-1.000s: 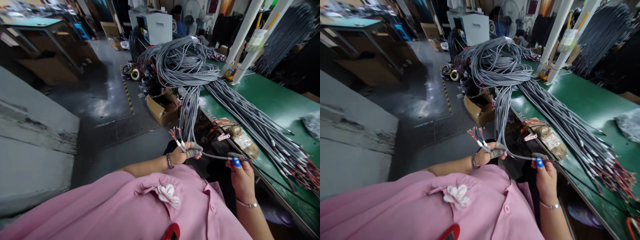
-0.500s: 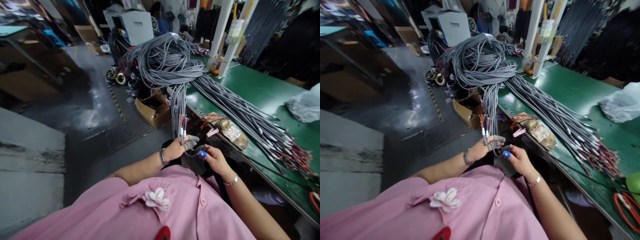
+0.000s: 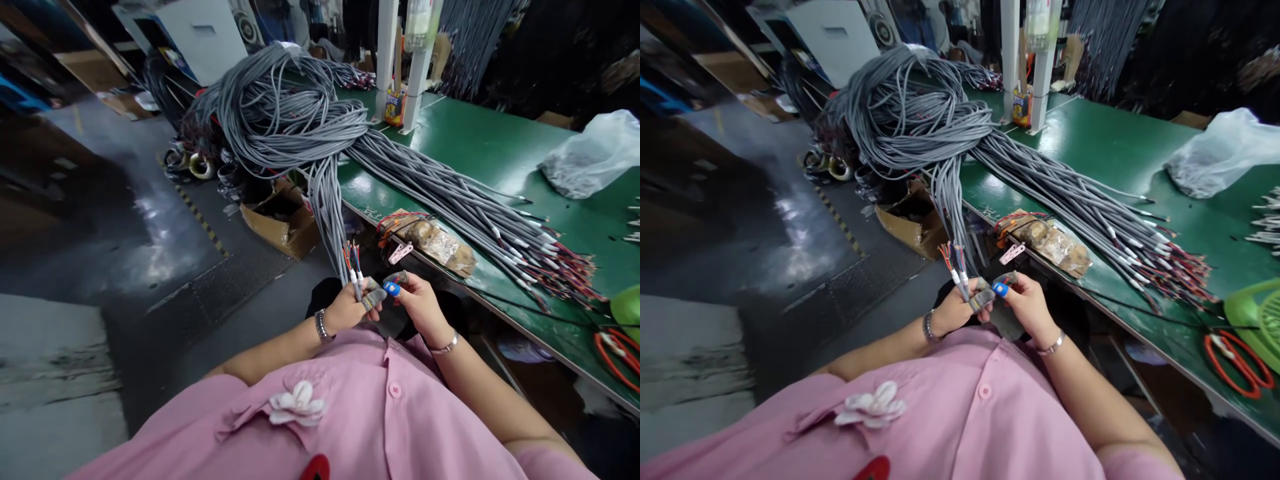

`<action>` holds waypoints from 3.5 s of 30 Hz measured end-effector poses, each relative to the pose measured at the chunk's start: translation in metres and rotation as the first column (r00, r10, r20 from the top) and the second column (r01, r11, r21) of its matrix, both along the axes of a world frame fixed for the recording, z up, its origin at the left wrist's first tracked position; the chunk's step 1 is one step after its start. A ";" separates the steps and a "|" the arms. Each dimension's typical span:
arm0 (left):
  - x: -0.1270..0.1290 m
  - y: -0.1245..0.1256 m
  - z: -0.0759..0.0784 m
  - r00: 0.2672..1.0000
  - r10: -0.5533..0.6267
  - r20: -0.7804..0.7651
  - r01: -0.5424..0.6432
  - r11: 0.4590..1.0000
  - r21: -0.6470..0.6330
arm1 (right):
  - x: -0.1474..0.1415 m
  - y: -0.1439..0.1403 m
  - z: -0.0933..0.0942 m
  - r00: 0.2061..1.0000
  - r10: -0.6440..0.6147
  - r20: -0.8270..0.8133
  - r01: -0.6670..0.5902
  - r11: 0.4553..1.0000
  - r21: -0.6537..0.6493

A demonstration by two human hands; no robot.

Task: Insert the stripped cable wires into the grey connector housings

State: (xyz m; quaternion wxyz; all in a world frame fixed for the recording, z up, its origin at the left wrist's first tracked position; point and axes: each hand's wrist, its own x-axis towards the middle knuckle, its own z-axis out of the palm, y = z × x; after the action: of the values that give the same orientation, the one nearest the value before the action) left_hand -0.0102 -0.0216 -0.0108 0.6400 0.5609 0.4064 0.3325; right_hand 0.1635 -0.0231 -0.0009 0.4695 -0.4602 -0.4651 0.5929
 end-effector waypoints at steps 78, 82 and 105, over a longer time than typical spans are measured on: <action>-0.012 0.018 0.000 0.954 0.287 0.081 -0.269 0.945 -0.184 | 0.003 0.015 -0.019 0.995 0.077 0.071 -0.079 0.996 0.030; -0.016 0.024 0.006 0.953 0.274 0.127 -0.242 0.944 -0.226 | 0.020 0.018 -0.026 0.998 0.044 0.046 -0.043 0.999 -0.017; 0.005 0.064 0.011 0.936 -0.083 0.341 0.240 0.860 -0.450 | 0.003 0.063 -0.022 0.853 -0.174 -0.492 0.069 0.972 -0.225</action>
State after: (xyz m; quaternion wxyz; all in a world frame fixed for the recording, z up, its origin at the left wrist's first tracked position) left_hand -0.0056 0.0422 0.0000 0.8415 0.3559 0.3219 0.2482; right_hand 0.1667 0.0398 -0.0225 0.5638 -0.3607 -0.2330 0.7055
